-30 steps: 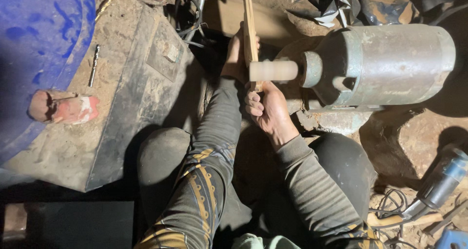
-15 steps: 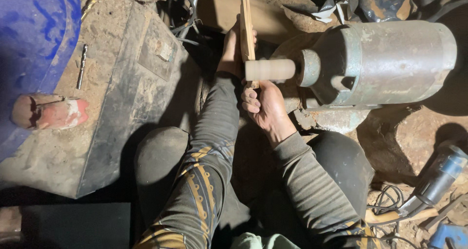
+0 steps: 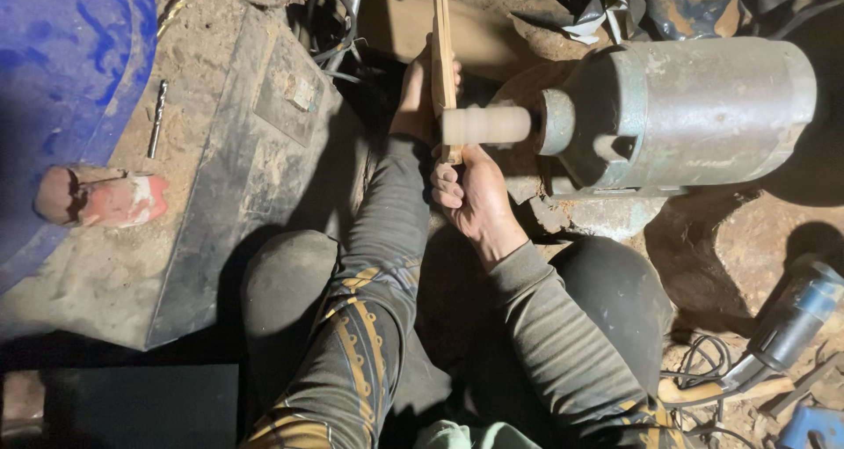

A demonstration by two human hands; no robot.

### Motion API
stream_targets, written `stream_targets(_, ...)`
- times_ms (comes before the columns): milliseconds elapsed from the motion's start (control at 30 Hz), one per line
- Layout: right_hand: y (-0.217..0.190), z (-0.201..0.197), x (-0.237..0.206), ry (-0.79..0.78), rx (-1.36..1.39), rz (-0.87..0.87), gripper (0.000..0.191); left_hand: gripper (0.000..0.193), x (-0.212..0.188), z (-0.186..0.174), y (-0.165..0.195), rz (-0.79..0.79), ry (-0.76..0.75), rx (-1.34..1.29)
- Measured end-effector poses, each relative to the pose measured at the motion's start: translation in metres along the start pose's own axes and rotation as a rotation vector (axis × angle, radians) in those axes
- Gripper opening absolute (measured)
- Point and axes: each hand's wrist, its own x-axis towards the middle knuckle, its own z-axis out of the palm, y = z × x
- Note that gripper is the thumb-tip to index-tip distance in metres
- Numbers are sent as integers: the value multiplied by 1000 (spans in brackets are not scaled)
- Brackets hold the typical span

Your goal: The person sits on the workshop floor holding a curved carved wooden piece on their lap and sands its surfaces with an angle grinder, repositioning the piece to work different edges. They then hold the piece against a stationary bench grinder to smooth it further.

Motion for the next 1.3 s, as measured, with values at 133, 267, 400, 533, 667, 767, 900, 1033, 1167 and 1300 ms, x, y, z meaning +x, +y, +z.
stream_targets(133, -1, 2, 2, -9, 6, 10, 31, 56, -1, 1, 1, 11, 1, 28)
stream_targets(267, -2, -3, 9, 5, 7, 20, 26, 52, -2, 3, 2, 35, 7, 9)
stream_targets(400, -1, -6, 14, 7, 1, 11, 26, 52, -1, 5, 3, 41, 17, 4)
stream_targets(533, -1, -7, 13, -9, -22, -15, 25, 52, 0, 5, 2, 31, 8, -13)
stream_targets(667, -1, -5, 8, -20, 34, 4, 28, 53, 2, 2, 2, 16, -6, 5)
stream_targets(767, 0, -2, 3, 4, -11, -13, 31, 56, 0, 1, 0, 21, 1, 20)
stream_targets(900, -1, 1, -4, -3, -2, -1, 31, 56, -3, 2, -3, 12, 15, 9)
stream_targets(1033, -1, 0, -2, 12, -11, 6, 29, 55, -5, 5, -1, 31, 17, 28)
stream_targets(1167, -3, -5, 7, -5, 19, 20, 26, 52, -5, 10, 2, -10, -15, -43)
stream_targets(1300, -4, -10, 14, -8, 24, 30, 26, 52, -5, 11, 2, 13, 28, -26)
